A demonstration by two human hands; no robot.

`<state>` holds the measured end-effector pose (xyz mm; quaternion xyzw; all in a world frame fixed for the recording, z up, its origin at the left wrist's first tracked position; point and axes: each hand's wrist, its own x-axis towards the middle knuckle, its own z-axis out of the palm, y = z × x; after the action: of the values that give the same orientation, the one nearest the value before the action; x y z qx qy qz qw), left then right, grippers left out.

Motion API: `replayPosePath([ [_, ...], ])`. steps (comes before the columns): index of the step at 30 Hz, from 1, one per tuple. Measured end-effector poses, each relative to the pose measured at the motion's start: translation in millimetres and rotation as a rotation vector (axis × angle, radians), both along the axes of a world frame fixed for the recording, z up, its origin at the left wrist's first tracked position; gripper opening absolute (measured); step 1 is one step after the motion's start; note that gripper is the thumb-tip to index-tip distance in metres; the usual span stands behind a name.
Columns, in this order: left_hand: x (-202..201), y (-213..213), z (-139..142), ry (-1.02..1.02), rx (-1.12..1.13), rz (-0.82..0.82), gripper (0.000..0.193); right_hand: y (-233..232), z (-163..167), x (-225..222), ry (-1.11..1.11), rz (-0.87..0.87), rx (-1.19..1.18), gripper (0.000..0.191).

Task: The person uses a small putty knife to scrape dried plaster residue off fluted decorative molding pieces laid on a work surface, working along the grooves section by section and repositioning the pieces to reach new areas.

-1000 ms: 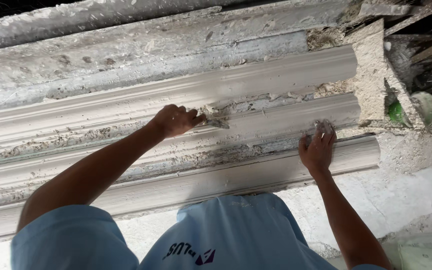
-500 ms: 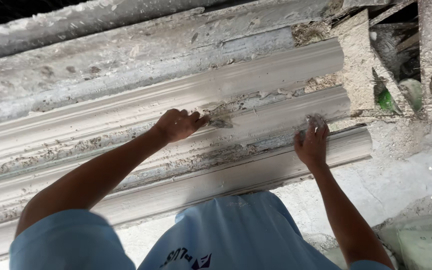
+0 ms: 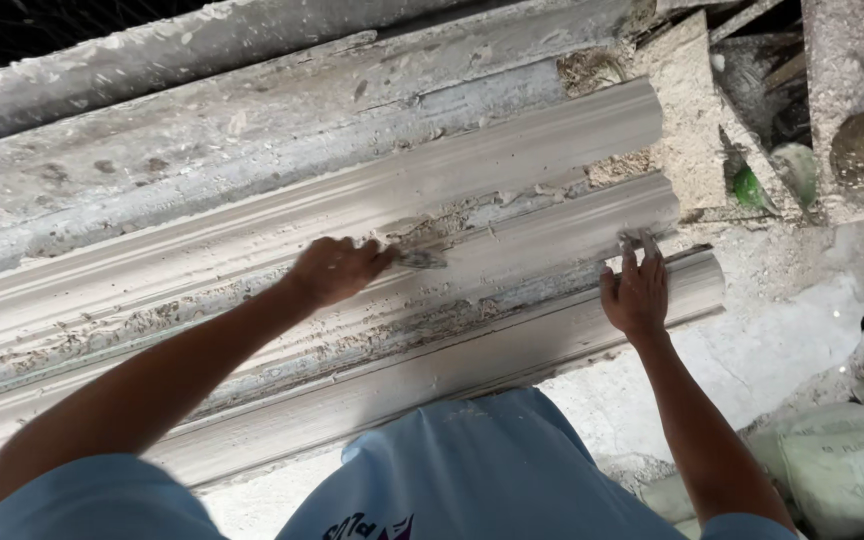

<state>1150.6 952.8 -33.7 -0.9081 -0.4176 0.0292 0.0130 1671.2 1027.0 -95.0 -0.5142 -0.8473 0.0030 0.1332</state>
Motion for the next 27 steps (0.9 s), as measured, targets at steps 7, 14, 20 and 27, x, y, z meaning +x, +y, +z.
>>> replayPosePath([
  [7, 32, 31, -2, 0.043, -0.043, -0.001, 0.041, 2, 4, -4, -0.004, -0.02, -0.016, 0.056],
  [14, 9, 13, 0, -0.003, 0.024, -0.026, 0.038, -1, 0, -2, 0.004, -0.006, 0.037, 0.054],
  [20, 61, 35, -15, -0.028, -0.123, 0.048, 0.039, 0, -1, -3, 0.005, -0.03, 0.026, 0.054],
  [27, 46, 41, 9, 0.074, 0.032, -0.071, 0.048, 0, 5, -6, 0.015, -0.023, 0.052, 0.052],
])
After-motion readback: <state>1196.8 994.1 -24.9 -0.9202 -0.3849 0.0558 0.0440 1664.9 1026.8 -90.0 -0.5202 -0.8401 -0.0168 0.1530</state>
